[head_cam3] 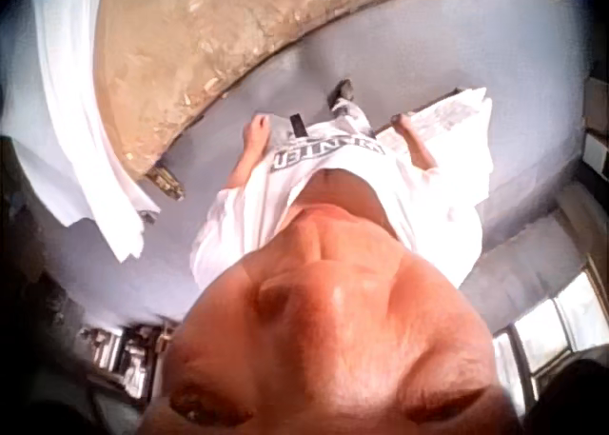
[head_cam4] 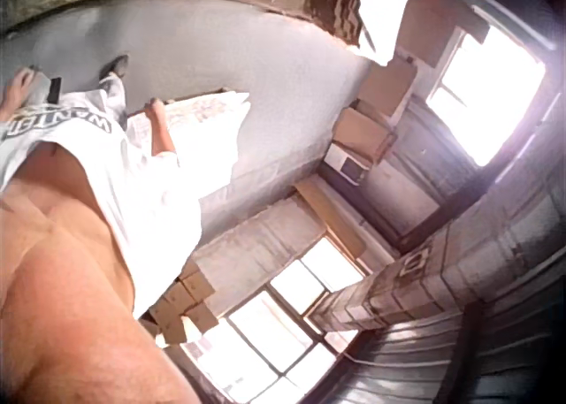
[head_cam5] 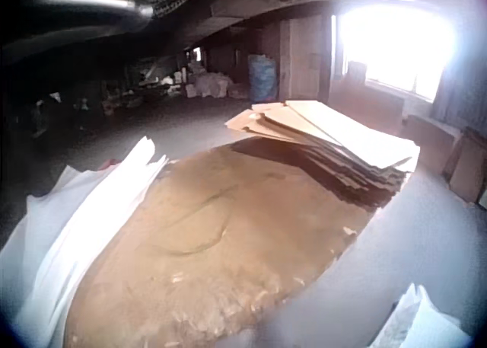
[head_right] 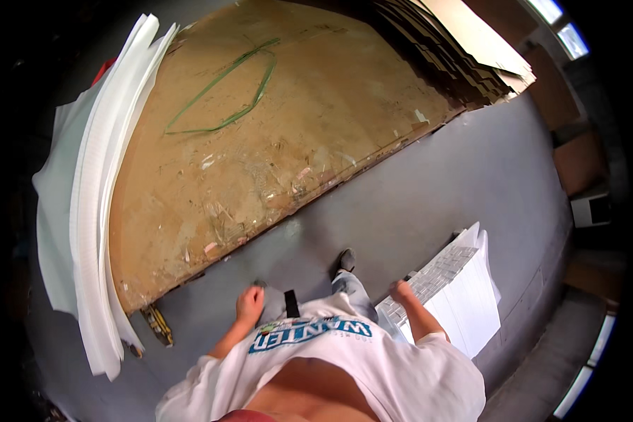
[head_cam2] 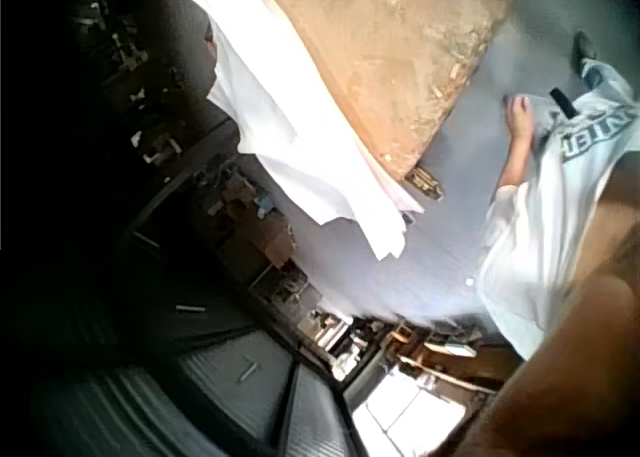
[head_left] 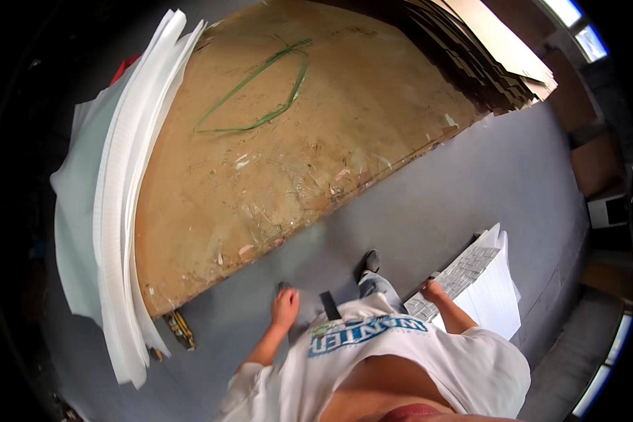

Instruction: The person repeatedly assembles flat cardboard boxes into rectangular shapes and seals them with packing tape. They use a handheld tape dispenser to apply tape along the seams of the boxes, then stack the finished boxes on the floor.

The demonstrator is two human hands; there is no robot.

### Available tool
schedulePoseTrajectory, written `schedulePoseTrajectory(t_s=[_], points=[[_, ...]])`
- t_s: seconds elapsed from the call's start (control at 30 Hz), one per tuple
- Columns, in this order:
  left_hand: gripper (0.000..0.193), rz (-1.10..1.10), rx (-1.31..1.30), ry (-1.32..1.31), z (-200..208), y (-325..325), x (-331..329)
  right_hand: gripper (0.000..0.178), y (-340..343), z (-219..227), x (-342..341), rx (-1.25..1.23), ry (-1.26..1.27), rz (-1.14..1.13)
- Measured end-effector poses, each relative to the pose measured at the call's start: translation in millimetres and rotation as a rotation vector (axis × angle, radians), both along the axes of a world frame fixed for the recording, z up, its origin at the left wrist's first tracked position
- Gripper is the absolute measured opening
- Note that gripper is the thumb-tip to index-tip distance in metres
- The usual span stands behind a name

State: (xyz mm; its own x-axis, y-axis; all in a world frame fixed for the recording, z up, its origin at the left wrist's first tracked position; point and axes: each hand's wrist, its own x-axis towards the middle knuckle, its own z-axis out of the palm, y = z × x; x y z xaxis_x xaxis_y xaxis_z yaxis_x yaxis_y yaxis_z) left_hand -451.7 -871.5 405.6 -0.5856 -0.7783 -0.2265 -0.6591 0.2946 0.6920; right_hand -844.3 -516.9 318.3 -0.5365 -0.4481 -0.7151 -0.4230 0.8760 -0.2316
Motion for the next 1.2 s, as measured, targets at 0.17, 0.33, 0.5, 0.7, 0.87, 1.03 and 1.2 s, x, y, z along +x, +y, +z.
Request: schedulePoseTrajectory(t_s=[0.17,0.33,0.5,0.7,0.87,1.03,1.2], points=[[0.037,0.012,-0.484,0.138,104.9,-129.4,-202.4,0.022,0.3,35.9,-127.5,-0.416,-0.215,-0.624],[0.065,0.124,-0.621,-0.263,107.4,-294.4,-312.6,0.022,-37.7,90.3,-136.7,-0.571,-0.184,-0.738],[0.024,0.126,-0.549,-0.35,55.0,-320.7,-363.8,0.034,-72.3,162.8,-102.9,-0.591,-0.066,-0.562],[0.009,-0.712,0.281,0.278,117.1,-77.8,-444.8,0.089,-151.3,267.3,-155.7,-0.812,-0.065,-0.219],[0.007,-1.064,0.287,0.54,198.3,-1.8,-527.8,0.048,-182.0,259.5,-221.4,-0.887,-0.681,-0.149],[0.006,-0.994,0.209,0.408,207.0,11.9,-600.8,0.031,-139.3,248.1,-292.7,-0.767,-0.826,-0.201],[0.009,-0.956,0.567,0.179,224.2,75.9,-676.7,0.038,-83.6,259.0,-372.3,-0.907,-0.786,-0.251]])
